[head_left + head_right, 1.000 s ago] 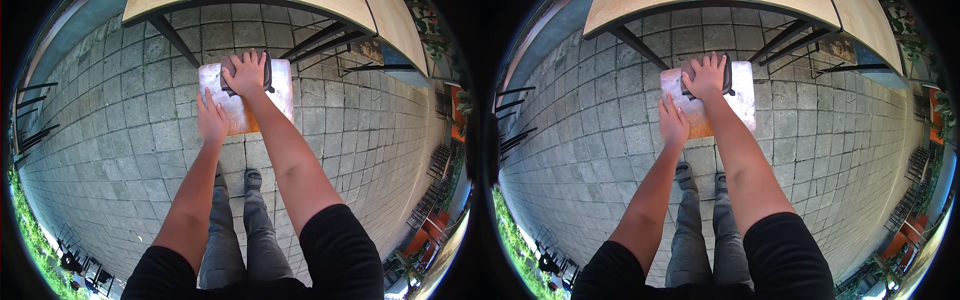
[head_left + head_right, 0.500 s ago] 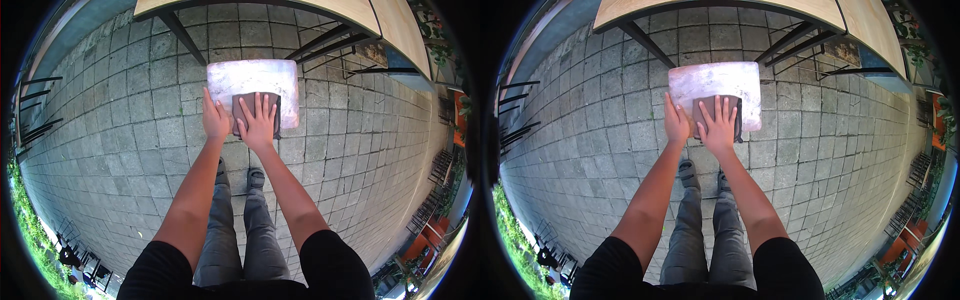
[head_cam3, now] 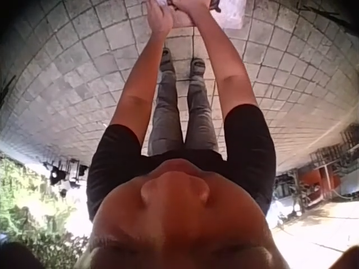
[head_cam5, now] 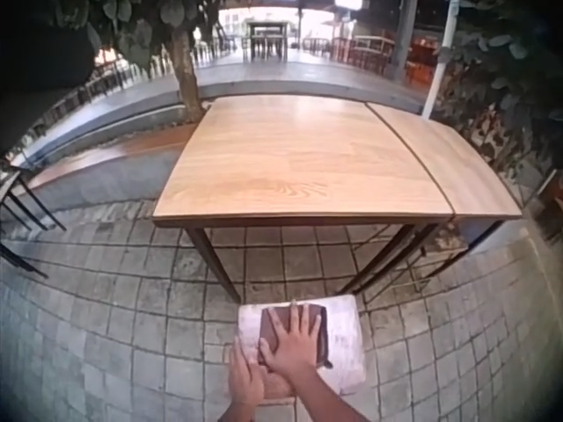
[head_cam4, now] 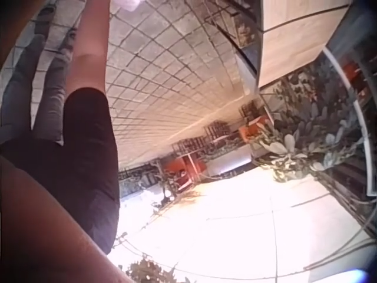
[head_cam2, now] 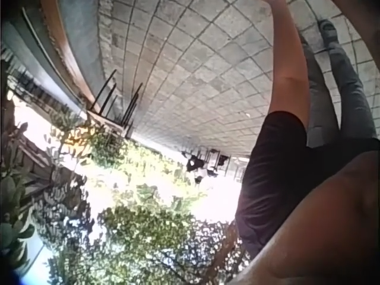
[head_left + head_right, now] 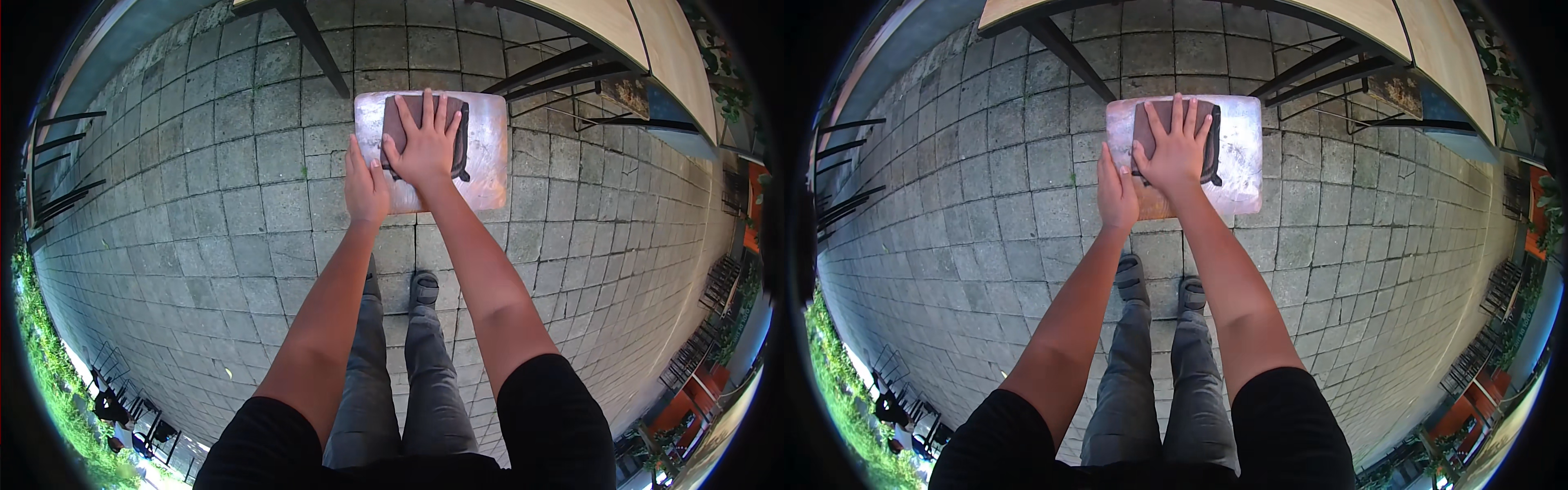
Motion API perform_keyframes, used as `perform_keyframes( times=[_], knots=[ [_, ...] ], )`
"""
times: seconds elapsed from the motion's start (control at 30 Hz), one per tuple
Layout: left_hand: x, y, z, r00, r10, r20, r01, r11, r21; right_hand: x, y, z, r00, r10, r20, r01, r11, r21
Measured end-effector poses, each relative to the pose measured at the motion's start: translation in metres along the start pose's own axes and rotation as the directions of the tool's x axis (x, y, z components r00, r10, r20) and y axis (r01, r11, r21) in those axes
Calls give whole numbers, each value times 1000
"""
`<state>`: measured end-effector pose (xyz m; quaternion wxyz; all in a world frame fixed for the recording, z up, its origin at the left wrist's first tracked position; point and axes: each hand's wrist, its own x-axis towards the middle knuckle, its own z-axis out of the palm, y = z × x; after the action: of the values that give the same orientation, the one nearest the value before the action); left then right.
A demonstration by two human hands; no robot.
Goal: Wipe down wooden chairs and tables using a brown cloth in a restaurant's outdoor seating area.
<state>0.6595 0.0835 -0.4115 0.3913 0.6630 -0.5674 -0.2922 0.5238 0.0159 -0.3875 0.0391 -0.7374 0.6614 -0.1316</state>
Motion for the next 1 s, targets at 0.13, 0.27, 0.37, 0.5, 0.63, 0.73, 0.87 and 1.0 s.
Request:
perform_keyframes(
  times=[0.13,0.27,0.37,0.5,0.63,0.73,0.87,1.0],
  knots=[
    [-2,0,4,1000,-10,18,10,1000,-19,53,13,11,995,-72,70,77,995,-68],
    [-2,0,1,998,-52,39,54,997,-54,88,2,3,859,78,505,-13,991,-130],
    [-1,1,6,999,-39,27,41,994,-97,57,4,19,1000,-24,13,25,997,-78],
    [-2,-11,-1,999,-43,24,45,995,-93,-18,-7,6,996,-88,-19,90,965,247],
    [-2,-12,-1,997,-61,38,66,983,-171,-105,-14,-21,989,-86,119,58,974,221],
    [-2,-12,5,997,-59,44,66,984,-167,-144,-15,-32,981,-47,187,10,981,195],
    [-3,-17,3,996,-62,63,72,980,-184,-138,-19,-29,979,-40,199,5,986,169],
    [-6,-17,-3,993,-84,81,100,971,-217,-84,-23,-10,993,-75,94,66,993,99]
  ],
)
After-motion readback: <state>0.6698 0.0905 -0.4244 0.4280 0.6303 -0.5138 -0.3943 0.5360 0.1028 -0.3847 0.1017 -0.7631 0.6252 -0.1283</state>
